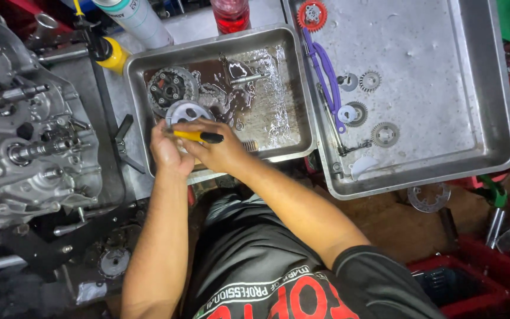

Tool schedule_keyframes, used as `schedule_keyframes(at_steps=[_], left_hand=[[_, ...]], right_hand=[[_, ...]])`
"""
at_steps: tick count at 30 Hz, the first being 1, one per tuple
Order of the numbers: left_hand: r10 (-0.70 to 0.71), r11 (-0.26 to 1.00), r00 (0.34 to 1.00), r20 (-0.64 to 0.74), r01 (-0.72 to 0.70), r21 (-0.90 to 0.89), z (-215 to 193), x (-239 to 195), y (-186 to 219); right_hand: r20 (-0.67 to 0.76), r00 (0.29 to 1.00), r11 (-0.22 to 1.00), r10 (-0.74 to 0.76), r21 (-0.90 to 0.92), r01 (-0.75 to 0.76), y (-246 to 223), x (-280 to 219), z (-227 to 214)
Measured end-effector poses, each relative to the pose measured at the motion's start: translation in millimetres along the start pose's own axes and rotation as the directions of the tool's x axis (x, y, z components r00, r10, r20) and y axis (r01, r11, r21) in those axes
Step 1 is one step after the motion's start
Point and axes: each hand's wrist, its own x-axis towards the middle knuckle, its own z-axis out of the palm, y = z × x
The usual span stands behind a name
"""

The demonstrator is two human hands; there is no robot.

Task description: Cleaning motorcycle engine components using a brush and cleaning fluid in a metal tray

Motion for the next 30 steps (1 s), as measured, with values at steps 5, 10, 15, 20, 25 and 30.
schedule_keyframes(at_steps=[5, 10, 15, 20, 25, 30], left_hand=[[-0.011, 0.998, 0.999, 0.044, 0.013, -0.06, 28.4, -40.8, 12.0], [0.057, 0.996, 0.996, 0.065, -0.062, 0.066, 42.5, -81.8, 23.2], [0.167, 0.959, 0.98, 0.111, -0.188, 0.212, 14.3, -29.0, 8.9], [0.233, 0.91, 0.967, 0.099, -0.253, 0.329, 34.2, -71.5, 9.7], [0.252, 0.892, 0.963, 0.096, -0.269, 0.364, 47.5, -92.1, 15.3], [0.307, 0.843, 0.942, 0.137, -0.336, 0.419, 37.6, -56.7, 3.1]], right_hand=[[0.171, 0.983, 0.988, 0.074, -0.144, -0.049, 28.6, -22.5, -44.1], [0.191, 0.978, 0.953, 0.088, -0.301, -0.027, 19.7, -12.9, -59.8], [0.161, 0.987, 0.958, 0.003, -0.282, 0.043, 31.3, -8.2, -50.9], [0.291, 0.957, 0.886, 0.015, -0.448, 0.122, 7.9, -17.2, -39.5], [0.354, 0.935, 0.696, 0.006, -0.673, 0.25, 11.1, -13.1, -49.2], [0.343, 0.938, 0.818, -0.048, -0.525, 0.233, -1.4, 1.3, -52.6]])
